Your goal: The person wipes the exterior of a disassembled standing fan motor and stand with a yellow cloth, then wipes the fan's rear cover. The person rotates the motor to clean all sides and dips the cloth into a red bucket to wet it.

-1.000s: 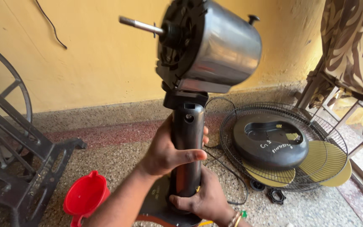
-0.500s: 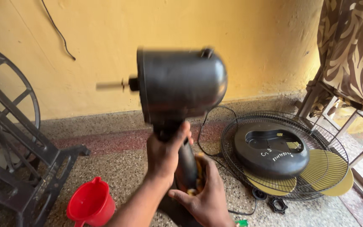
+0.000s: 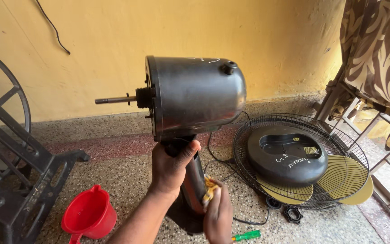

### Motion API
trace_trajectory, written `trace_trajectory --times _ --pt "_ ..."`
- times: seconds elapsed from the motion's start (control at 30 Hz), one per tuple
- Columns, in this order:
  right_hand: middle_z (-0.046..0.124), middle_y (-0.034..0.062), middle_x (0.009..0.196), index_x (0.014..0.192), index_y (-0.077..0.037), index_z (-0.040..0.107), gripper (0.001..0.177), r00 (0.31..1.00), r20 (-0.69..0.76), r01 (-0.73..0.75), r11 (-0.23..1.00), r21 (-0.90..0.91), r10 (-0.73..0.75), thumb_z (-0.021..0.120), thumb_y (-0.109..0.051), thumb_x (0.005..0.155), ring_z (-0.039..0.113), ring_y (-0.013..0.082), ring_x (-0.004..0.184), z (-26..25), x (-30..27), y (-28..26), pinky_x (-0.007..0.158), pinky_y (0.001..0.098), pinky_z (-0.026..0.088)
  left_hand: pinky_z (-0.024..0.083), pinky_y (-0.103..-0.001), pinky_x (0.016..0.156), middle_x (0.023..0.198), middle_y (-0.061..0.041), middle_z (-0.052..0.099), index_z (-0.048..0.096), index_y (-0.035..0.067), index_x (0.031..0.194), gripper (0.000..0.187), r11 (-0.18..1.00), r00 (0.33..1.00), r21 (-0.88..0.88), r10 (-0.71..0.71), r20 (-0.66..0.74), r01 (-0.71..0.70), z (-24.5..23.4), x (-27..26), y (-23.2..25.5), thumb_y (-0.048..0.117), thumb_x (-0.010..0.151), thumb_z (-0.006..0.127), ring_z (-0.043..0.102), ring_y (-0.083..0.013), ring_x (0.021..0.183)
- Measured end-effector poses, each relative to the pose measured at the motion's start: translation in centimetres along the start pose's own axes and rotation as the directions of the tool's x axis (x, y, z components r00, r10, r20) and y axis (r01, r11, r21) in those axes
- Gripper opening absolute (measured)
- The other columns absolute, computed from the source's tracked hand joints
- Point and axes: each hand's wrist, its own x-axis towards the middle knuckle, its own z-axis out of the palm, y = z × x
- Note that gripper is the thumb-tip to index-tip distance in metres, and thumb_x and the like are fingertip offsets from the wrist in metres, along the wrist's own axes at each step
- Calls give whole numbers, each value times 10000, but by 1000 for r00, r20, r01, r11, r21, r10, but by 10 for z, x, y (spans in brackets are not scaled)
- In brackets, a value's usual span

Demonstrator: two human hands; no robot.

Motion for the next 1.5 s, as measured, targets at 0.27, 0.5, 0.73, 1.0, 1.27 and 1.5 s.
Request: trace_trajectory --times 0.27,0.5,0.73,1.0,1.27,1.5 --pt "670 174 1177 1376 -17 512 387 936 33 331 909 253 -350 414 -199 1049 685 249 1042 -3 -1 -69 900 351 537 547 -284 822 953 -5 737 708 70 1057 456 997 1000 -66 -28 1 28 2 -9 -3 378 770 881 676 -110 887" --pt "711 168 1057 1253 -73 621 285 937 210 327 912 -247 -279 520 -177 1008 715 337 973 -9 4 4 847 422 557 544 -273 789 935 4 734 720 66 1032 474 998 998 54 31 56 -34 -7 -2 -1 405 752 898 669 -102 868" --pt "721 154 1069 1205 -78 649 259 920 102 390 853 -347 -379 543 -135 975 699 349 940 6 2 47 819 440 548 525 -265 706 842 22 727 744 75 925 410 983 991 122 137 7 -137 -1 10 10 438 790 878 660 -89 766" --pt "641 167 1011 1099 -11 623 376 812 267 557 555 -618 -519 669 -193 774 606 373 989 30 -53 41 885 552 471 558 -258 733 860 10 752 736 94 959 490 945 955 273 233 -183 -179 -2 23 14 531 774 855 698 -92 778" --pt "696 80 1125 1052 -49 706 325 343 612 938 296 -182 -713 668 -168 752 603 289 1137 42 -55 46 964 433 445 603 -312 751 866 -2 756 716 123 960 455 958 956 245 203 -212 -150 9 4 -5 527 788 837 740 -150 816" --pt "723 6 927 947 -156 773 264 530 578 830 518 -206 -620 639 -34 755 630 230 960 -1 -7 72 873 416 470 631 -310 819 953 -28 824 781 125 1019 373 837 955 459 263 140 -298 -22 9 33 424 807 852 798 -145 876"
